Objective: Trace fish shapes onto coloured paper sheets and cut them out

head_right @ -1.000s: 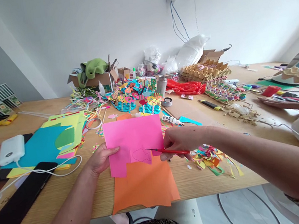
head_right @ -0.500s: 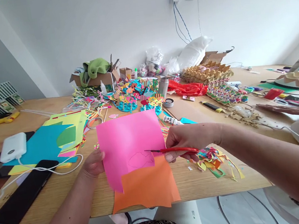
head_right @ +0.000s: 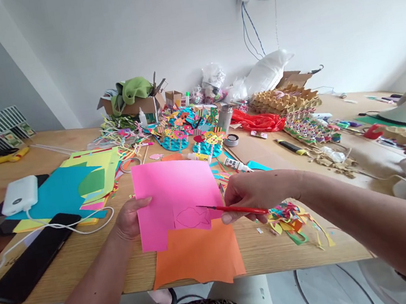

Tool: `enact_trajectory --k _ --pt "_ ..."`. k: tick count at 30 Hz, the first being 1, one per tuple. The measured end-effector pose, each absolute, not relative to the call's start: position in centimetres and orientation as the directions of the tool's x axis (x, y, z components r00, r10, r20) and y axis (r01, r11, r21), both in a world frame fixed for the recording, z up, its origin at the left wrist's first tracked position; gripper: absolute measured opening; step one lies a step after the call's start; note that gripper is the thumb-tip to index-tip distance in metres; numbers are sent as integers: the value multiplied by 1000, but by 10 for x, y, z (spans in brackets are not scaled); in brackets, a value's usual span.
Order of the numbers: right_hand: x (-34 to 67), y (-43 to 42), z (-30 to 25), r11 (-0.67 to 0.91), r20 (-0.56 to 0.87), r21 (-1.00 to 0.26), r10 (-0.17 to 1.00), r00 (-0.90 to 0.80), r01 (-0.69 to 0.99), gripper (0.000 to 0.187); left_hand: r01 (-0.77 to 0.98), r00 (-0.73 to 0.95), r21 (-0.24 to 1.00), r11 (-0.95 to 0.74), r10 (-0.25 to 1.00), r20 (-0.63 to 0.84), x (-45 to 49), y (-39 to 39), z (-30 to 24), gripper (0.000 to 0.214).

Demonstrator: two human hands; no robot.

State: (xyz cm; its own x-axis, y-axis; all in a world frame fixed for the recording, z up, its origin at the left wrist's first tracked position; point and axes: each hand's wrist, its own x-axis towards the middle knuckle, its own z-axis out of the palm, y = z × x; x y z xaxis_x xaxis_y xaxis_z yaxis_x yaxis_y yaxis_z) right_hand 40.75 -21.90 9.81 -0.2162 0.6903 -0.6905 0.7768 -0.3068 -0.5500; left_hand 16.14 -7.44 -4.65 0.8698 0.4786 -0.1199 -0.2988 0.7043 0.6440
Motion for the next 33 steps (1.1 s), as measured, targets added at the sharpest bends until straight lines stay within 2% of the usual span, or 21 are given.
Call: enact_trajectory --k 5,10,17,24,33 --pt "402 -215 99 -249 -673 -557 694 -256 792 54 -270 862 662 699 482 -156 165 -74 -44 25" --pt "396 -215 101 -262 -693 -504 691 -204 823 56 -260 826 673 693 521 -217 168 -74 -43 26" --pt "393 -218 99 -273 -675 -492 720 -164 827 57 -261 798 747 611 572 -189 172 -75 -44 39" --pt "389 -220 94 -311 -671 -509 727 -144 803 50 -253 767 796 550 615 -181 177 -74 -51 40" --pt "389 -220 87 -306 -697 -487 701 -152 818 53 -208 775 853 479 613 -155 177 -74 -57 37"
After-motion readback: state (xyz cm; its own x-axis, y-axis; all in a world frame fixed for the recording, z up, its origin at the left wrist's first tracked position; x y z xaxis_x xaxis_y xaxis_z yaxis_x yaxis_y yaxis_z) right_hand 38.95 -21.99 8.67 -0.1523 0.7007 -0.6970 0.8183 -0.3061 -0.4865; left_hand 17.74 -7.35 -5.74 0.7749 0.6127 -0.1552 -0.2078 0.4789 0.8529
